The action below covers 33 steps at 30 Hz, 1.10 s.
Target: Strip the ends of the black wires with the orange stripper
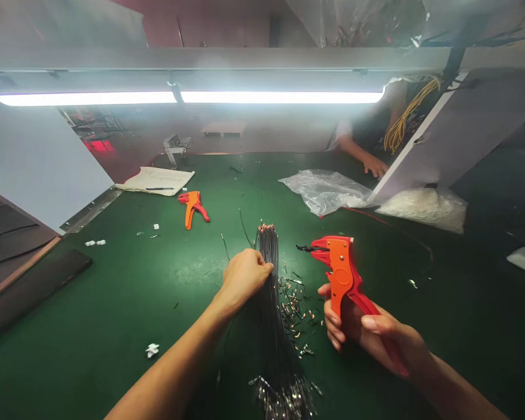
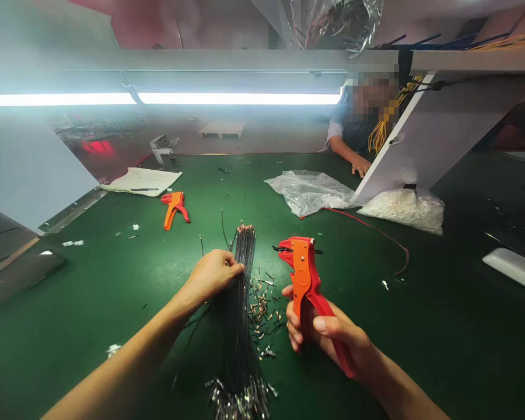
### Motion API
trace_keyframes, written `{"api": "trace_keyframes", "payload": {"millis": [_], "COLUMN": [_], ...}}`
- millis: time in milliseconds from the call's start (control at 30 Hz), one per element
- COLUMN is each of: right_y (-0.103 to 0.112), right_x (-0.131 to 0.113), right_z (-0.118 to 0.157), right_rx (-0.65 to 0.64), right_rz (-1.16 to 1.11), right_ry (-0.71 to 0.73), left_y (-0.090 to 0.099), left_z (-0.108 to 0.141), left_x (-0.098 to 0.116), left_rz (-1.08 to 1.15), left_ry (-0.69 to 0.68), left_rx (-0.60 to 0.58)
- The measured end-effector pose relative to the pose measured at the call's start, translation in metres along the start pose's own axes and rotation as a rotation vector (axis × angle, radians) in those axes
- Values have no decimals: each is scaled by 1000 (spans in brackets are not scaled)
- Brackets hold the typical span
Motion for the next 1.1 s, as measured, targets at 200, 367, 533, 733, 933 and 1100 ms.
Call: {"api": "trace_keyframes", "payload": {"millis": [200, 367, 533, 733, 933, 1100], "right_y": [-2, -1, -1, 0, -1, -1], "right_x": [-1, 1, 3, 7, 8, 7], "right_z": [1, 1, 1, 3, 1, 2], "right_rx": [-6, -4, -8, -6, -15, -9], "right_rz": [8, 7, 1, 8, 26, 39], "right_ry": [3, 5, -2, -16, -28, -26], "left_y": [17, 32, 29, 13, 14, 23], "left_z": [14, 28, 51, 64, 53, 44], "left_x": [-14, -33, -39, -45, -58, -59], "left_rz": [-84, -139, -127, -114, 22, 175], "left_ry": [17, 11, -27, -60, -31, -43], "left_rx": [72, -3, -28, 14, -24, -69]}}
Point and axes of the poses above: each hand's wrist, its own z-axis away from the middle knuckle, its own y-axis out of the back of the hand, x = y × z, the point moved 6 cm from there along -z, towards the middle knuckle, and after that the axes turned 13 degrees about z, right-handed, at the moved point
